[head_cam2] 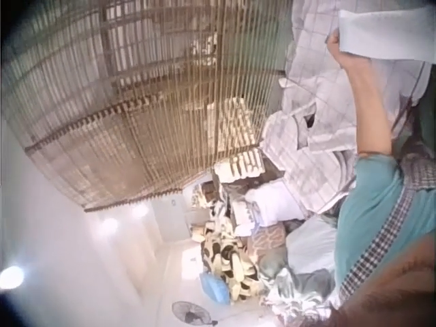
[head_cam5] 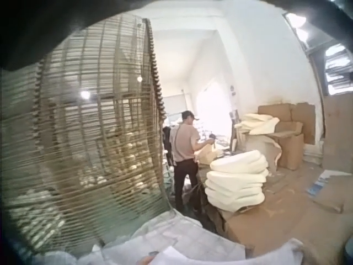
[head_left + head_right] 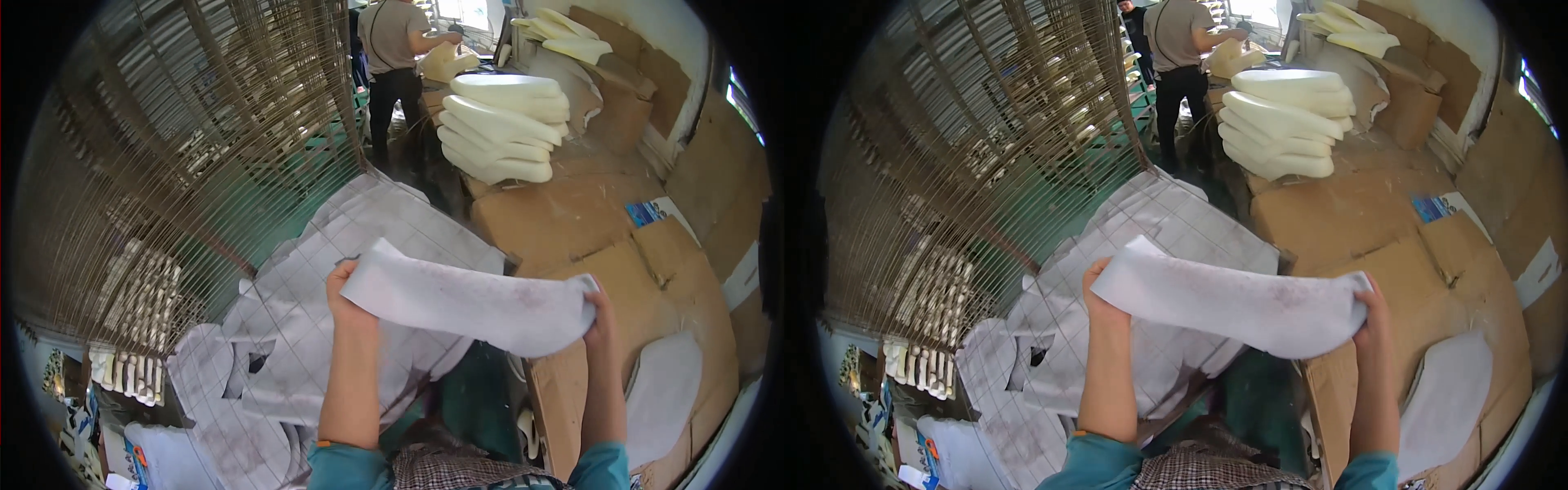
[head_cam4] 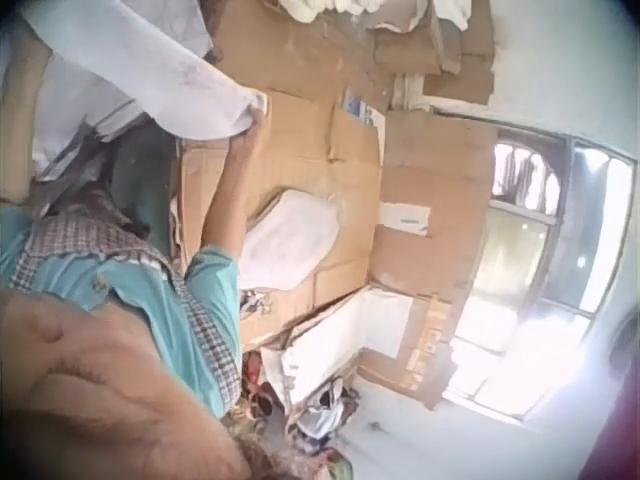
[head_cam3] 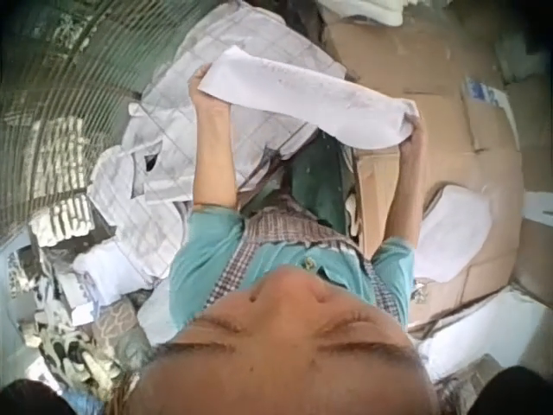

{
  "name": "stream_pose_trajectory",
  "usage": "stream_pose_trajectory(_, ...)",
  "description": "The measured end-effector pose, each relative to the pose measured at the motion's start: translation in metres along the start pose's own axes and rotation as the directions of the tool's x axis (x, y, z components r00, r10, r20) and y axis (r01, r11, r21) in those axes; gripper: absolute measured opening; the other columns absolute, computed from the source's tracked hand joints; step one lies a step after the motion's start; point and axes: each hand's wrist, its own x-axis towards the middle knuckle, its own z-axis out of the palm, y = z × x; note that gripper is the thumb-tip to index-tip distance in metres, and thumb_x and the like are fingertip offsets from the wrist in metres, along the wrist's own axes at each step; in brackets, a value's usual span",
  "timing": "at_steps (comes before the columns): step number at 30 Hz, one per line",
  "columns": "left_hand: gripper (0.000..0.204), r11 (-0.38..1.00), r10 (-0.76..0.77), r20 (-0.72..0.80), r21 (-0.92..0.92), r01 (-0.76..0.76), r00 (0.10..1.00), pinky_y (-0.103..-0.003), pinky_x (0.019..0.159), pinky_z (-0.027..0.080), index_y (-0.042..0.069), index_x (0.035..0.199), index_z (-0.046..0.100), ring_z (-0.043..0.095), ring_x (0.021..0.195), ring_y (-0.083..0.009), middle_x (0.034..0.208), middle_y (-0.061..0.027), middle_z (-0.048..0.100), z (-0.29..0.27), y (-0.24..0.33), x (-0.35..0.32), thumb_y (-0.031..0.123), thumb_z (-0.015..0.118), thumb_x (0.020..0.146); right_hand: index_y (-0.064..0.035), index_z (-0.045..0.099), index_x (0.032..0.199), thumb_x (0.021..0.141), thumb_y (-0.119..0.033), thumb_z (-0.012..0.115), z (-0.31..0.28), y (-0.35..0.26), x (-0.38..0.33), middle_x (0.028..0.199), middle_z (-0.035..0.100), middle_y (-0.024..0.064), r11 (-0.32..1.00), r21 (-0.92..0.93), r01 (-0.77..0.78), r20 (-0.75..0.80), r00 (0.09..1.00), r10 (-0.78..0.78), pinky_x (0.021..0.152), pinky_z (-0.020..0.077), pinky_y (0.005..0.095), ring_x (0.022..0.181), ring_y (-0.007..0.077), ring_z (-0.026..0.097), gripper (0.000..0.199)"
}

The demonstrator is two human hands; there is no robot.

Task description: The worker is applying adhesive to foam components using a spray gun in a factory setting.

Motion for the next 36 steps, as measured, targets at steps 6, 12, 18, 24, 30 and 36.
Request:
stream_pose_trajectory(6, 0.012, 0.971, 0.239, 0.181, -0.033, -0.237, 0.954, -0.039, 0.066, 0.051, 0.0, 0.062, 0.054, 0.06, 0.069, -0.0271, 0.072, -0.0139, 0.061, -0.013, 0.112, 0.155, 0.007, 0.045, 0.067, -0.0035, 0.042, 0.123, 0.068, 0.005, 0.046, 0.149, 0.042, 0.189, 0.106, 0.054, 0.0113, 0.981, -0.125, 0.148, 0.098, 0.986, -0.136, 0.087, 0.0446, 0.0354, 0.097, 0.0245, 0.054, 0.056)
stream_pose_trajectory(12, 0.047, 0.946, 0.263, 0.345, 0.092, -0.312, 0.901, -0.038, 0.087, 0.044, -0.008, 0.111, 0.05, 0.054, 0.1, -0.0273, 0.103, -0.0174, 0.057, -0.037, 0.207, 0.202, 0.005, 0.046, 0.066, -0.0111, 0.033, 0.132, 0.075, 0.009, 0.046, 0.274, 0.098, 0.249, 0.116, 0.049, 0.0111, 0.985, 0.012, 0.175, 0.208, 0.963, -0.173, 0.088, 0.0429, 0.0366, 0.102, 0.0222, 0.05, 0.062)
stream_pose_trajectory(18, 0.052, 0.792, 0.482, -0.493, 0.599, -0.12, 0.724, -0.038, 0.087, 0.041, 0.009, 0.126, 0.039, 0.052, 0.101, -0.0313, 0.115, -0.0098, 0.05, -0.209, 0.211, 0.205, 0.022, 0.052, 0.077, -0.0121, 0.019, 0.137, 0.075, -0.019, 0.064, 0.223, 0.192, 0.264, 0.118, 0.045, 0.0156, 0.866, -0.498, -0.048, 0.167, 0.974, 0.15, 0.082, 0.0417, 0.0344, 0.101, 0.0221, 0.049, 0.077)
stream_pose_trajectory(24, 0.046, 0.826, 0.303, -0.249, 0.551, -0.123, 0.92, -0.034, 0.08, 0.043, 0.009, 0.123, 0.041, 0.053, 0.09, -0.0267, 0.108, -0.0094, 0.051, -0.198, 0.117, 0.169, 0.013, 0.053, 0.079, -0.0053, 0.04, 0.124, 0.078, -0.016, 0.063, 0.065, 0.129, 0.146, 0.101, 0.055, 0.0108, 0.866, -0.5, 0.03, 0.16, 0.985, 0.058, 0.069, 0.0471, 0.0299, 0.084, 0.0156, 0.055, 0.052)
stream_pose_trajectory(30, 0.039, 0.771, -0.001, -0.059, 0.636, 0.038, 0.998, -0.032, 0.075, 0.047, 0.002, 0.117, 0.046, 0.057, 0.08, -0.0209, 0.093, -0.0098, 0.057, -0.098, -0.049, 0.07, 0.008, 0.052, 0.079, -0.0026, 0.059, 0.084, 0.073, -0.011, 0.062, -0.116, 0.015, -0.064, 0.076, 0.06, 0.0082, 0.176, -0.966, -0.189, -0.236, 0.923, -0.303, 0.06, 0.0482, 0.0273, 0.066, 0.0166, 0.059, 0.015)
stream_pose_trajectory(36, 0.036, 0.501, -0.671, -0.063, 0.697, 0.514, 0.739, -0.028, 0.066, 0.049, -0.001, 0.111, 0.049, 0.06, 0.074, -0.0199, 0.09, -0.0118, 0.058, -0.068, -0.294, -0.044, 0.003, 0.055, 0.076, -0.0041, 0.053, 0.077, 0.068, -0.02, 0.062, -0.226, -0.014, -0.254, 0.078, 0.055, 0.0135, -0.454, -0.768, -0.451, -0.31, 0.883, -0.352, 0.057, 0.0479, 0.0406, 0.069, 0.0321, 0.058, 0.021)
